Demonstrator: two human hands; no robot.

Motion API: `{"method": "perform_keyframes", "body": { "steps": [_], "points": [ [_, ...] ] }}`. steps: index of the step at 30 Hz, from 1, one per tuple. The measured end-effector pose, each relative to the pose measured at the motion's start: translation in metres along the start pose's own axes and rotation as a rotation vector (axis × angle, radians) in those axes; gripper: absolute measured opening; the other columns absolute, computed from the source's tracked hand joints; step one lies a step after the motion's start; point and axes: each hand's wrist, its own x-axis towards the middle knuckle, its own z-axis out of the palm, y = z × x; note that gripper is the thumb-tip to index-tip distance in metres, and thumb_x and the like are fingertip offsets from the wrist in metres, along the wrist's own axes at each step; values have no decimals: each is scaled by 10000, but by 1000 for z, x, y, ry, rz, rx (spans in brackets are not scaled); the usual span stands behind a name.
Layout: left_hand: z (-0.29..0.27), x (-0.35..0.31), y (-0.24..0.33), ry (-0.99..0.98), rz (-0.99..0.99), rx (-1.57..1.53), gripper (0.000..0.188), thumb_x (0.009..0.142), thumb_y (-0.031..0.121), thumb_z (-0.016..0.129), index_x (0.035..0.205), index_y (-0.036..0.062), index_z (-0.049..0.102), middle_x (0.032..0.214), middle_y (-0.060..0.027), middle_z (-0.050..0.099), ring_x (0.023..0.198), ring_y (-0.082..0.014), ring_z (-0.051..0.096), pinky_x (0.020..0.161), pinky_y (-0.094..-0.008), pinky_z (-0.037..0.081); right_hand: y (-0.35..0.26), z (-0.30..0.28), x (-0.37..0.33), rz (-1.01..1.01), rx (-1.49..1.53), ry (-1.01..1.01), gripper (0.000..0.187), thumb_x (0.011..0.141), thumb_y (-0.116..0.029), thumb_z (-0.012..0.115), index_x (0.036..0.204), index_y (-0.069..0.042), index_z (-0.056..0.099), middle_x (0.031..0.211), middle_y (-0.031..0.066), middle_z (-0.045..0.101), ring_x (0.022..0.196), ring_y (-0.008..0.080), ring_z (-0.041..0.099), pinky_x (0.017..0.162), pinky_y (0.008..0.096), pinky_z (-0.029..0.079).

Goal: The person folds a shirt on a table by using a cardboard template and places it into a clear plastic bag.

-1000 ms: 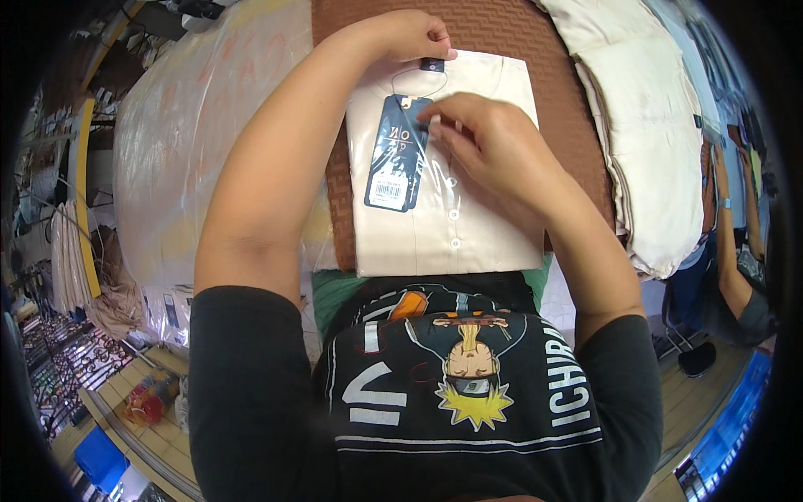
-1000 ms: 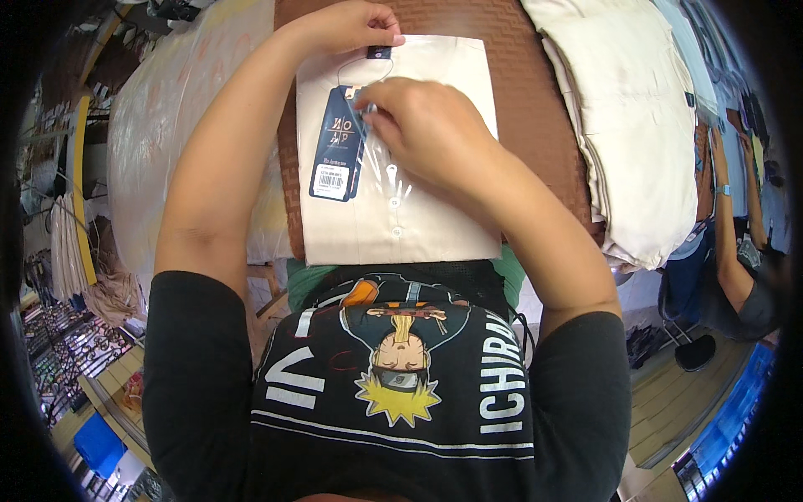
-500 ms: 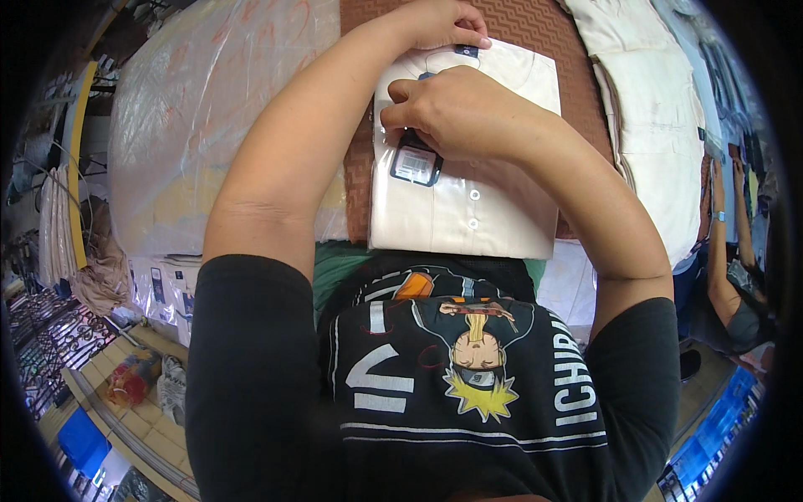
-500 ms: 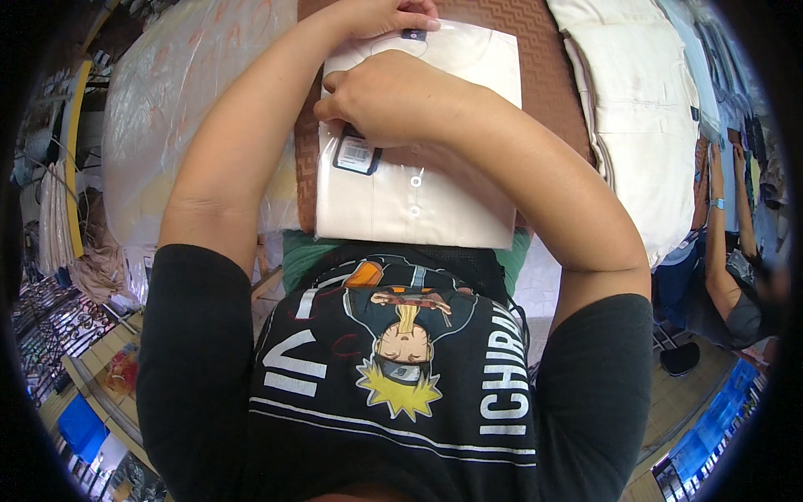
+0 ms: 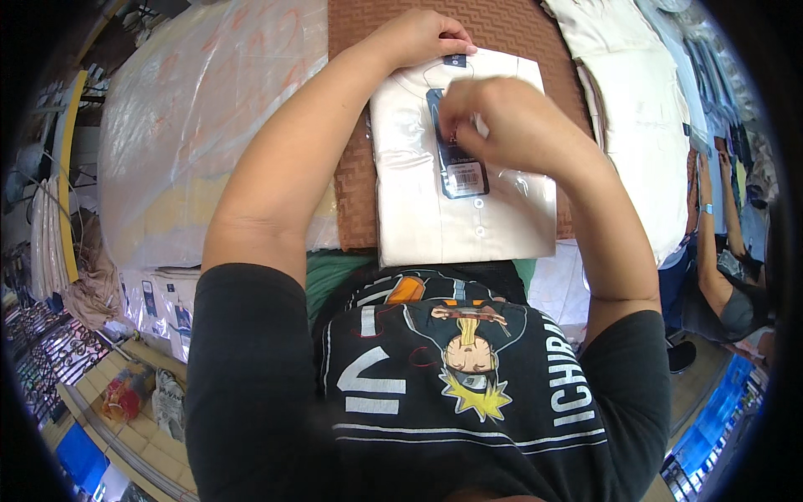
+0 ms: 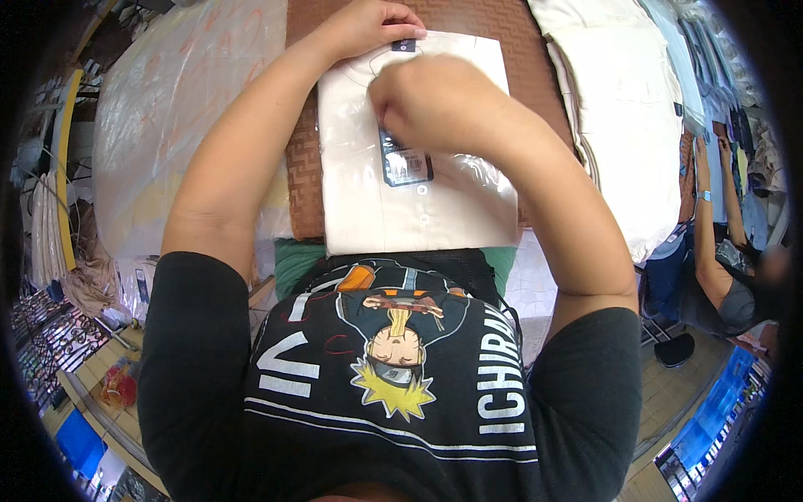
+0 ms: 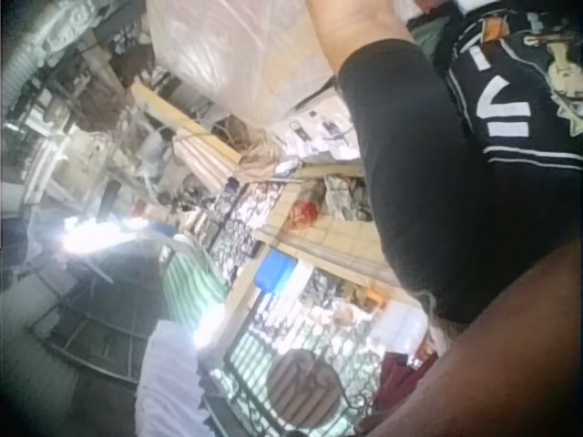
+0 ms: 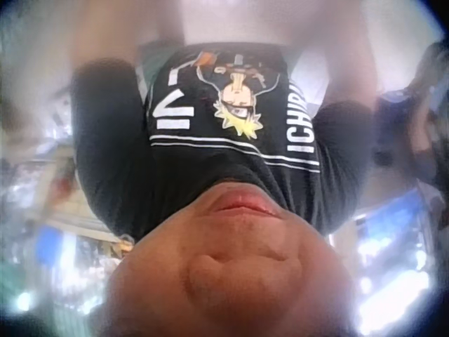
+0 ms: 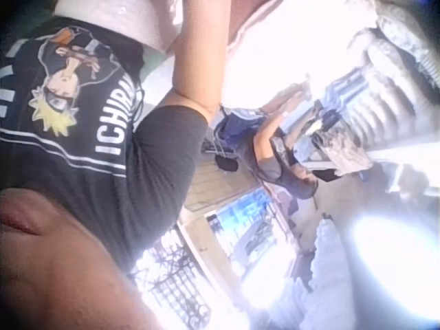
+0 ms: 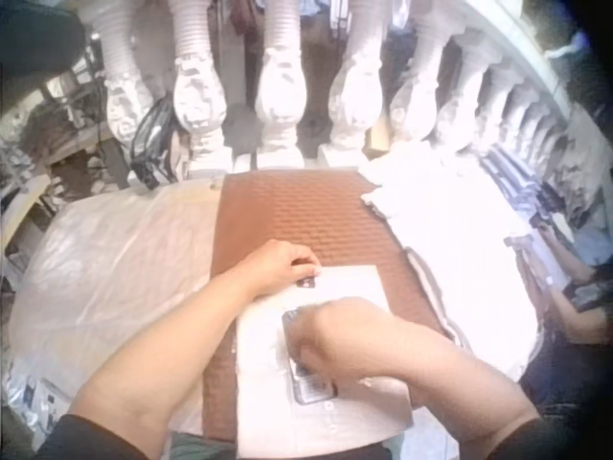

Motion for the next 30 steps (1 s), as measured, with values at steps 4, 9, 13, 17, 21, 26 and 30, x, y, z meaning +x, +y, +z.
{"method": "perform_keyframes", "body": {
  "steps": [4, 9, 13, 17, 21, 26, 30],
  "points": [
    [1, 9, 0, -70, -65, 55, 287, 791, 364, 664, 960, 135, 700, 887, -80, 687, 797, -200, 636, 744, -319, 487, 20, 8, 11, 318, 62, 184, 145, 756, -137, 536, 804, -90, 664, 741, 115, 656, 733, 282, 634, 666, 392, 489],
    [3, 6, -4, -25, -45, 34, 262, 801, 336, 658, 953, 127, 700, 878, -87, 687, 801, -209, 638, 753, -325, 486, 28, 20, 20, 346, 37, 158, 141, 751, -130, 540, 791, -97, 671, 748, 107, 663, 749, 272, 638, 668, 384, 498],
    [5, 4, -7, 40, 12, 53, 268, 797, 339, 662, 950, 121, 699, 875, -89, 687, 805, -217, 639, 757, -328, 486, 28, 22, 24, 330, -22, 122, 144, 751, -123, 536, 777, -103, 676, 749, 101, 666, 737, 268, 642, 671, 388, 504],
    [5, 3, -5, 26, -16, 4, 269, 794, 334, 663, 948, 117, 698, 879, -91, 687, 808, -226, 642, 762, -327, 487, 28, 24, 23, 335, -46, 146, 137, 744, -112, 536, 764, -89, 670, 733, 114, 656, 714, 280, 633, 668, 389, 497],
    [5, 2, -7, 39, 21, 27, 260, 795, 326, 661, 948, 119, 699, 879, -91, 687, 805, -227, 644, 762, -325, 487, 26, 21, 26, 347, -4, 36, 124, 745, -100, 536, 767, -61, 652, 726, 133, 639, 705, 298, 618, 672, 386, 478],
    [7, 3, -8, 53, -3, 41, 256, 800, 326, 654, 949, 123, 700, 888, -89, 687, 822, -226, 646, 772, -327, 488, 27, 23, 23, 349, -25, 134, 128, 746, -91, 534, 780, -53, 651, 756, 127, 647, 720, 284, 619, 680, 376, 479],
    [-1, -2, 8, 45, -39, 74, 271, 822, 326, 625, 990, 123, 689, 939, -99, 679, 880, -237, 639, 802, -335, 483, 30, 18, 13, 285, -12, 122, 142, 748, -65, 537, 825, -45, 654, 814, 117, 653, 745, 253, 619, 696, 350, 484]
  ]
}}
